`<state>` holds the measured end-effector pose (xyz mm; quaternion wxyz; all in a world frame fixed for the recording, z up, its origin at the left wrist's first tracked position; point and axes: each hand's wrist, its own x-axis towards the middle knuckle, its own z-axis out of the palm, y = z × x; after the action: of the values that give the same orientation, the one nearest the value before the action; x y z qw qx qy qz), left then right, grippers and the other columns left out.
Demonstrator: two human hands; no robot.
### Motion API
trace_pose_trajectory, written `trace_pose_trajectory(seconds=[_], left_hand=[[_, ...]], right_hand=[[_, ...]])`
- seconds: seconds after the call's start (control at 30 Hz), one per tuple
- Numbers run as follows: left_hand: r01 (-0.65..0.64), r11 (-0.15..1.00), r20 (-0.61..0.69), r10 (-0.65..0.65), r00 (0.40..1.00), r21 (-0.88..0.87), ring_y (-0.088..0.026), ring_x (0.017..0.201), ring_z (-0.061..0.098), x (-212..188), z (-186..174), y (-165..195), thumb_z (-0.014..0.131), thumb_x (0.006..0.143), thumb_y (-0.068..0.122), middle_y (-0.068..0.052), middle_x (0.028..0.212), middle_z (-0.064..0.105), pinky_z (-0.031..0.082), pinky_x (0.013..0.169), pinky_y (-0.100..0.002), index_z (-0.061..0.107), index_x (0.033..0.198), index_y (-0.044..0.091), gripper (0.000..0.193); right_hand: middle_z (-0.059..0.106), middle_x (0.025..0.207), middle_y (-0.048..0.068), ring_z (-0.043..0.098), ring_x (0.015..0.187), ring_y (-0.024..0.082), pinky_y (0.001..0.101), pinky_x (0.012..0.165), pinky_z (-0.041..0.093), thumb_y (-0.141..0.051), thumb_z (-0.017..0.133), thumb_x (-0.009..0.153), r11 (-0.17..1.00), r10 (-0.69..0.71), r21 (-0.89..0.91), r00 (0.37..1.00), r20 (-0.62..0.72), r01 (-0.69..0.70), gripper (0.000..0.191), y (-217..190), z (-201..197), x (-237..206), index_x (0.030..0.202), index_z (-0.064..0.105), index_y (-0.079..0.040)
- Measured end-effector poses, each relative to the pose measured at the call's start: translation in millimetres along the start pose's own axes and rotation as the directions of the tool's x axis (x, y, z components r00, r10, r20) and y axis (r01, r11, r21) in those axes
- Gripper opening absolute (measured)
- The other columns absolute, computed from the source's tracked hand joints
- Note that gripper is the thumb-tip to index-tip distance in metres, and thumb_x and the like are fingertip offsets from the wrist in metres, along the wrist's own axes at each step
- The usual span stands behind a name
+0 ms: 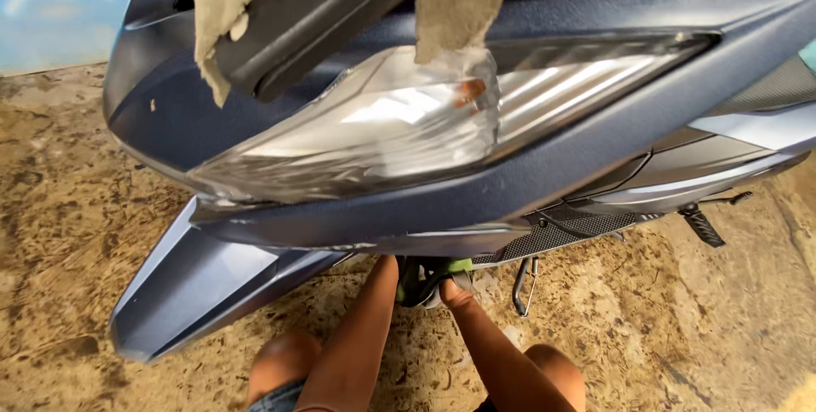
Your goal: The person wipes a motorcycle with a green cloth, cleaning the seat, side panels, front fairing, and wheel area. The person uses both hands to wipe different parts of the motorcycle in a garage setting.
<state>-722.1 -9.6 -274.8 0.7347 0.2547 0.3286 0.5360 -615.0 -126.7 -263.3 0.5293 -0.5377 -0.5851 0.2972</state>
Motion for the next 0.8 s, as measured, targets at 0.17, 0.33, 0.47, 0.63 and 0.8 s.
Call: trace_pose_trajectory(seconds=[0.17, 0.33, 0.47, 0.63, 0.8], left_hand=[[0.128, 0.989, 0.026, -0.130, 0.991, 0.079, -0.031, 0.120, 0.060, -61.8, -12.4, -24.4, 0.060, 0.095, 0.034, -0.011, 0.126, 0.066, 0.043, 0.106, -0.044, 0.057, 0.131, 0.008, 0.045], [0.087, 0.995, -0.102, -0.082, 0.991, 0.049, -0.031, 0.121, 0.059, -113.6, -8.5, -34.4, 0.061, 0.094, 0.034, -0.011, 0.127, 0.066, 0.043, 0.106, -0.044, 0.056, 0.132, 0.007, 0.047], [-0.009, 1.000, -0.166, 0.013, 0.986, 0.024, -0.031, 0.121, 0.059, -113.4, 15.7, -12.0, 0.061, 0.094, 0.034, -0.011, 0.127, 0.066, 0.042, 0.106, -0.045, 0.056, 0.132, 0.007, 0.048], [-0.091, 0.996, -0.087, 0.092, 0.992, 0.023, -0.032, 0.122, 0.059, -150.8, 15.6, 46.2, 0.062, 0.093, 0.034, -0.011, 0.128, 0.066, 0.042, 0.107, -0.045, 0.055, 0.133, 0.007, 0.049], [-0.244, 0.969, -0.070, 0.246, 0.967, 0.035, -0.032, 0.123, 0.058, -199.9, 19.7, 88.6, 0.063, 0.092, 0.034, -0.011, 0.128, 0.066, 0.041, 0.107, -0.045, 0.055, 0.133, 0.006, 0.050]], right_hand=[[0.058, 0.130, 0.021, 0.062, 0.111, 0.038, 0.0392, 0.098, 0.050, -0.022, 0.060, 0.099, 1.000, 0.000, 0.013, 1.000, 0.022, 0.000, 0.055, -6.3, -3.4, -1.9, 0.144, 0.045, 0.005], [0.057, 0.132, 0.022, 0.063, 0.112, 0.038, 0.0398, 0.098, 0.051, -0.022, 0.060, 0.099, 1.000, -0.012, 0.014, 1.000, 0.012, 0.012, 0.057, -13.1, -7.1, -6.9, 0.146, 0.044, 0.005], [0.057, 0.134, 0.023, 0.063, 0.112, 0.039, 0.0402, 0.098, 0.051, -0.022, 0.061, 0.099, 0.999, -0.023, 0.029, 1.000, 0.008, 0.023, 0.059, -20.3, -11.1, -8.3, 0.148, 0.043, 0.005], [0.056, 0.135, 0.024, 0.063, 0.113, 0.040, 0.0408, 0.097, 0.051, -0.022, 0.061, 0.099, 0.997, -0.040, 0.066, 0.999, -0.034, 0.043, 0.061, -33.7, -19.1, -1.2, 0.150, 0.041, 0.006], [0.056, 0.137, 0.024, 0.063, 0.114, 0.040, 0.0414, 0.097, 0.051, -0.022, 0.061, 0.099, 0.990, -0.034, 0.135, 0.995, -0.096, 0.047, 0.063, -51.8, -29.4, 5.7, 0.152, 0.040, 0.006]])
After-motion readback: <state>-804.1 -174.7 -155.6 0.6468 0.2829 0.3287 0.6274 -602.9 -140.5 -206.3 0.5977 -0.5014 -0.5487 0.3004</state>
